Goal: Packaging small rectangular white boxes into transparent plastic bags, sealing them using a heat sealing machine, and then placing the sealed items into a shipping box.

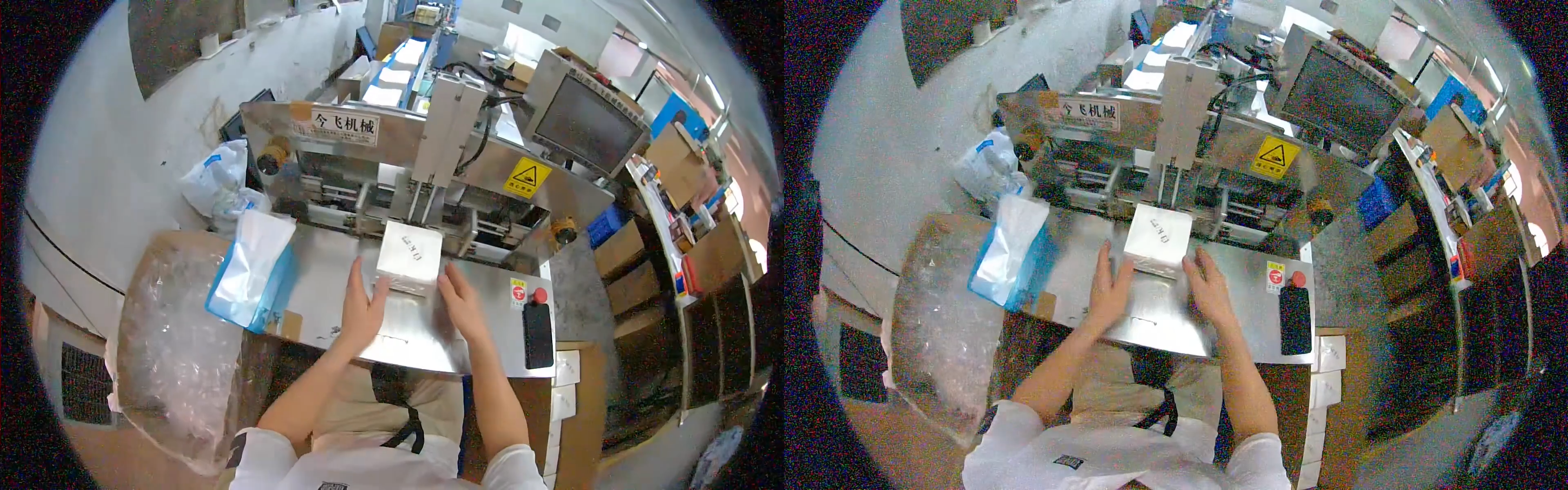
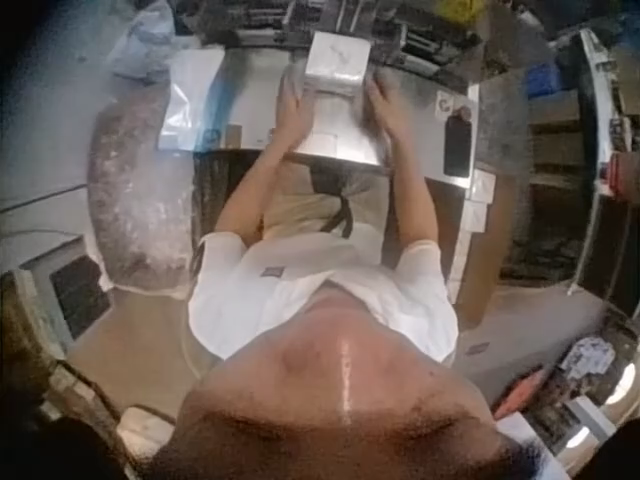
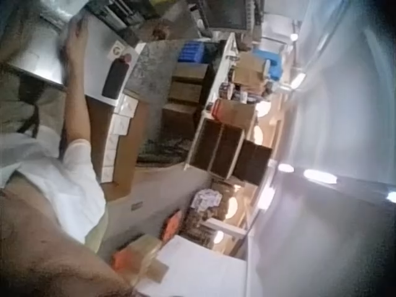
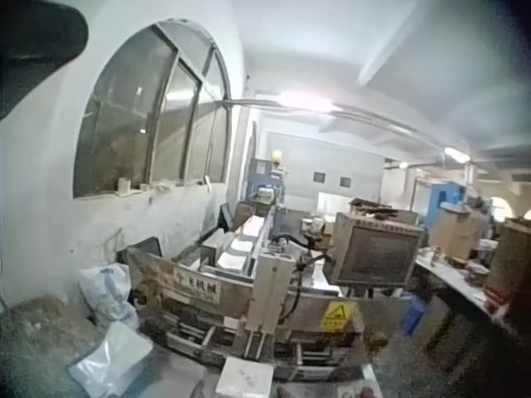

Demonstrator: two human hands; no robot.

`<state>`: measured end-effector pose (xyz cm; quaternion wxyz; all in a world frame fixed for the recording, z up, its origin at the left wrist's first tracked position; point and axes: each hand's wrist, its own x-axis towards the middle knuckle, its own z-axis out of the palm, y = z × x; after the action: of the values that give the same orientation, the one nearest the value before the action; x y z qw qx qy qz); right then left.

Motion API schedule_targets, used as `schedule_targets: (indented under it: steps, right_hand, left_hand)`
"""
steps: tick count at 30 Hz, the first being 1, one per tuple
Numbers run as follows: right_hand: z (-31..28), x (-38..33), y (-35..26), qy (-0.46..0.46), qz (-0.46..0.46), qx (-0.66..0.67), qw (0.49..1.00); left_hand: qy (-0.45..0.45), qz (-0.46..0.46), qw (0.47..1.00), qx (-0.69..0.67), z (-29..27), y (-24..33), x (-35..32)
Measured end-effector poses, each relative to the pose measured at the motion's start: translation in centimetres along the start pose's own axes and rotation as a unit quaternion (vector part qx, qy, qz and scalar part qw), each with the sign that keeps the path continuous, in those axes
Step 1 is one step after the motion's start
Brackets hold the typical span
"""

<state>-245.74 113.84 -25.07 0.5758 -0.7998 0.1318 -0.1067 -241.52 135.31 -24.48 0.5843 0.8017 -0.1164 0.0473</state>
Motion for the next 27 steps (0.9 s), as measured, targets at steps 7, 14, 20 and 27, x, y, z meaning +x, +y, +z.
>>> schedule_targets:
  steps: [7,14,20,27]
  right_hand:
    - [2.6,3.0,-1.4,0.030,0.067,-0.038,0.997]
    - [0.4,0.1,-2.2,-0.040,-0.005,0.221,0.975]
    - [-4.2,-8.1,-3.6,-0.002,0.017,0.130,0.991]
    - [-16.5,-18.0,-0.1,0.218,0.038,0.152,0.963]
  left_hand:
    - [-0.038,-0.074,0.995,-0.049,1.6,-1.9,6.6]
    - [-0.091,-0.151,0.958,-0.225,1.3,0.4,3.7]
    - [-0.285,-0.144,0.892,-0.320,-0.6,0.0,-0.6]
    - [-0.196,-0.161,0.925,-0.284,1.2,-4.3,10.6]
